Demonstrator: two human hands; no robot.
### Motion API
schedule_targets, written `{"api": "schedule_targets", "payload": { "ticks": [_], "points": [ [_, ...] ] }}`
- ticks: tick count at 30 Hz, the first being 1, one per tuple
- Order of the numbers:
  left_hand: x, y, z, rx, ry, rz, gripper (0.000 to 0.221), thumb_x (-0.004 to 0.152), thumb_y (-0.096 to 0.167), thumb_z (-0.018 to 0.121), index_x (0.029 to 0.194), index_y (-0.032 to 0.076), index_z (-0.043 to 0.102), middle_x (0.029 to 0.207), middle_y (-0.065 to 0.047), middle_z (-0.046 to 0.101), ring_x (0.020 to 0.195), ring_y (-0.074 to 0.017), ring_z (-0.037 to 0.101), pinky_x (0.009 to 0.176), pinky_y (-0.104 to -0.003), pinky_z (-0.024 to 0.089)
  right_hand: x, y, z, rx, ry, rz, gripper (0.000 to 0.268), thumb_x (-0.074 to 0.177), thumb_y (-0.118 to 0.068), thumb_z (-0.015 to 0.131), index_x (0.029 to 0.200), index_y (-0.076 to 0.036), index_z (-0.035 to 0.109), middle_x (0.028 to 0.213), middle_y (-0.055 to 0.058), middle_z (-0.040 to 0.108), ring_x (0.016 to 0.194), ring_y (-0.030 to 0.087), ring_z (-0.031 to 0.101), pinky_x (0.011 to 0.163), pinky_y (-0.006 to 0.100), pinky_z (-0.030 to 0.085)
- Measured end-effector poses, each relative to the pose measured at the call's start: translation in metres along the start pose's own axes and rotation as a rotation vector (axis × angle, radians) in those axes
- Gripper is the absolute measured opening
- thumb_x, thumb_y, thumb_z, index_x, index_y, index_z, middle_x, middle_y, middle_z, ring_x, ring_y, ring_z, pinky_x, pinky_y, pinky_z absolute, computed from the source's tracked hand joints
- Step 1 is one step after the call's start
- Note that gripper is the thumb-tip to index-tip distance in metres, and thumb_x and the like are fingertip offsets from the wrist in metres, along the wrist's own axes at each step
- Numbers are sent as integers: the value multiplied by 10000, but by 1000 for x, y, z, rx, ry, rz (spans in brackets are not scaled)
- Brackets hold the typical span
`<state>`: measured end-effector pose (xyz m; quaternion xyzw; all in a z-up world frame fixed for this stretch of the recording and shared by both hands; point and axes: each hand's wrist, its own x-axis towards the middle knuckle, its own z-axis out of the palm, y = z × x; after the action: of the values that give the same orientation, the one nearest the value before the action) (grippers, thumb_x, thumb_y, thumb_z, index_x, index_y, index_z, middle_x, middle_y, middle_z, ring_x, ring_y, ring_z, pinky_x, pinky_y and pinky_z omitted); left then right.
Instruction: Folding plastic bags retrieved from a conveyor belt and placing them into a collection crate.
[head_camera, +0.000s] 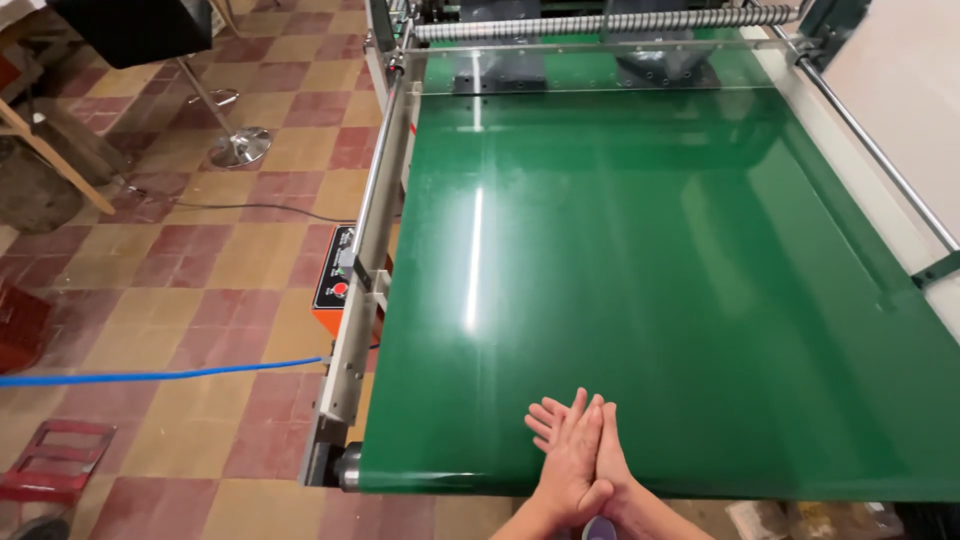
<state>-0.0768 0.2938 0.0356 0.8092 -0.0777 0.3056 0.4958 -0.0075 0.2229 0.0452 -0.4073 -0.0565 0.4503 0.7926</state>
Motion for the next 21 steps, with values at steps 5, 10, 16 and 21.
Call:
{"api": "schedule_targets", "payload": {
  "ticks": [5,10,16,21],
  "points": [
    [21,-11,2,287,-73,71,1010,953,776,335,1680,83,237,1724,-219,355,1624,-472,287,1272,-684,105,-13,-29,-2,96,-76,75,1015,926,-775,80,1587,-33,285,1604,232,408,1493,366,386,1229,462,273],
    [45,-25,6,404,-100,79,1027,953,793,375,1682,88,215,1733,-205,326,1632,-449,267,1270,-713,125,-21,-55,-31,75,-103,209,1106,847,-848,63,1617,-69,222,1660,125,344,1529,277,327,1244,426,234],
    [70,-27,24,546,-145,94,1063,911,812,391,1666,85,210,1727,-185,272,1618,-428,222,1242,-742,86,-38,-86,-51,84,-276,111,1270,778,-946,105,1639,-13,144,1711,156,225,1559,281,226,1253,419,160],
    [85,-37,27,637,-145,29,1039,914,802,425,1657,100,240,1731,-174,257,1625,-415,201,1232,-752,73,-59,-118,-57,111,-233,93,1322,747,-960,109,1616,36,144,1716,156,211,1589,252,200,1279,402,120]
  ]
}}
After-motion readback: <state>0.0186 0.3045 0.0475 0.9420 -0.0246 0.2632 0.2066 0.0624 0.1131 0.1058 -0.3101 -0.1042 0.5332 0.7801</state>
